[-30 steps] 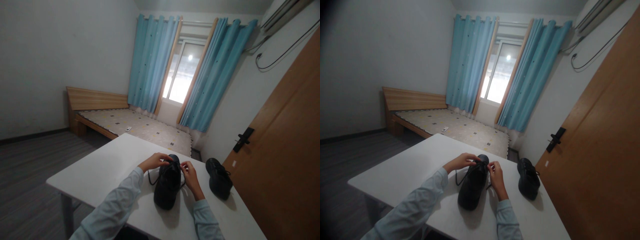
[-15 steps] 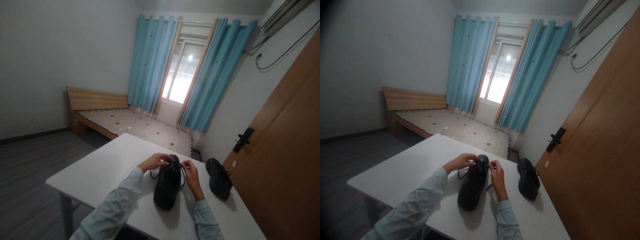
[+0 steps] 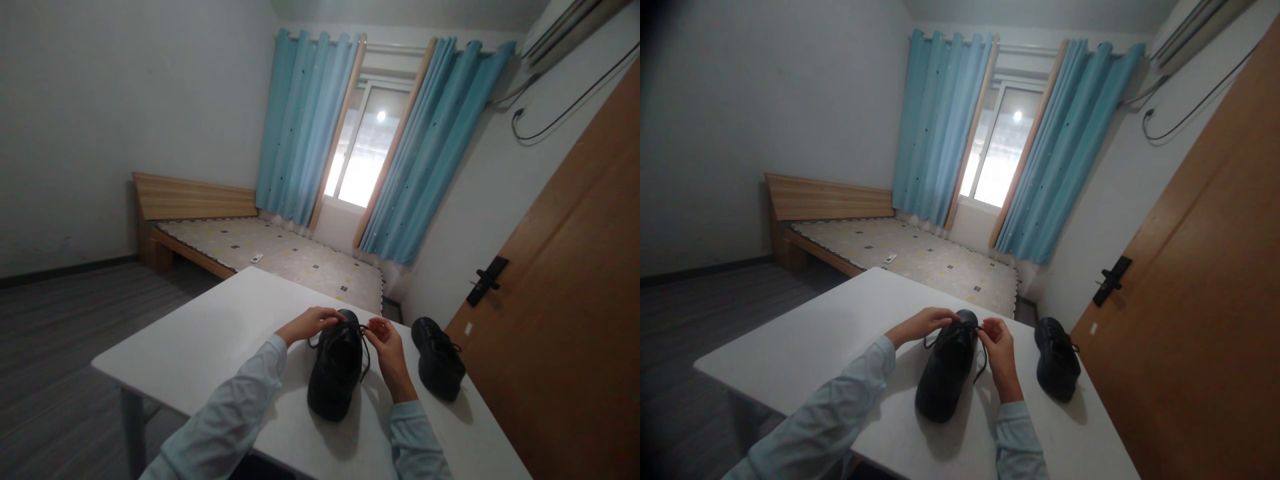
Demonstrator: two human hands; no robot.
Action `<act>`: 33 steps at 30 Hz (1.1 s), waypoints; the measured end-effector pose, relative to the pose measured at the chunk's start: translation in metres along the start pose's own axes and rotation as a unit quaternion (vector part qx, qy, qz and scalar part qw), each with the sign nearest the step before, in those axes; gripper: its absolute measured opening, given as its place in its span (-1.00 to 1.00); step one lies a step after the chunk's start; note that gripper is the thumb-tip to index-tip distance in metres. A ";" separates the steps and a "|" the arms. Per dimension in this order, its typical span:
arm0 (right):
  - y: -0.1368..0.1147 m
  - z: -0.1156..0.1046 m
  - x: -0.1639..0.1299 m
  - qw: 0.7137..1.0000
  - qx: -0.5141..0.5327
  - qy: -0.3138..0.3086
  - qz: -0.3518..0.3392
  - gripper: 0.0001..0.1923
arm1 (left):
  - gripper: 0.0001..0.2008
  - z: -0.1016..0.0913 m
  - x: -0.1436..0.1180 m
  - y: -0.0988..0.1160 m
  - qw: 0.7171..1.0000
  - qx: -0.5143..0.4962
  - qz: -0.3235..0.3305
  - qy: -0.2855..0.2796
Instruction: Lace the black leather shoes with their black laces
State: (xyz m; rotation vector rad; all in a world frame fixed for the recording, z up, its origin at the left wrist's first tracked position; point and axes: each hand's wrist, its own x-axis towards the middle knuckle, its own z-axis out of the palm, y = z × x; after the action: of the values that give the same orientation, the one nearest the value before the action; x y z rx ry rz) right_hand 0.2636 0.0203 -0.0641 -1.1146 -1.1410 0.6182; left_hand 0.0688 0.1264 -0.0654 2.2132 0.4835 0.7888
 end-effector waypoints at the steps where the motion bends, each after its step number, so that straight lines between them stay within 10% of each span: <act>1: 0.000 0.000 0.000 1.000 -0.003 0.001 -0.009 -0.74 | -0.67 0.000 0.000 0.000 1.000 0.010 0.005 0.002; 13: -0.005 -0.002 -0.002 0.952 -0.268 -0.014 -0.146 -0.87 | -0.59 -0.001 0.001 0.003 1.000 0.021 -0.006 -0.001; 33: 0.012 -0.023 0.009 0.938 -0.309 0.044 -0.152 -0.94 | -0.50 -0.001 0.000 0.002 1.000 0.018 -0.016 -0.001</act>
State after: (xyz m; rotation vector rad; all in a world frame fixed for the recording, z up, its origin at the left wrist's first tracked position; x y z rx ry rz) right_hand 0.2894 0.0236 -0.0715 -1.4322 -1.4403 -0.0503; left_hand 0.0681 0.1256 -0.0629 2.2338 0.5341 0.7680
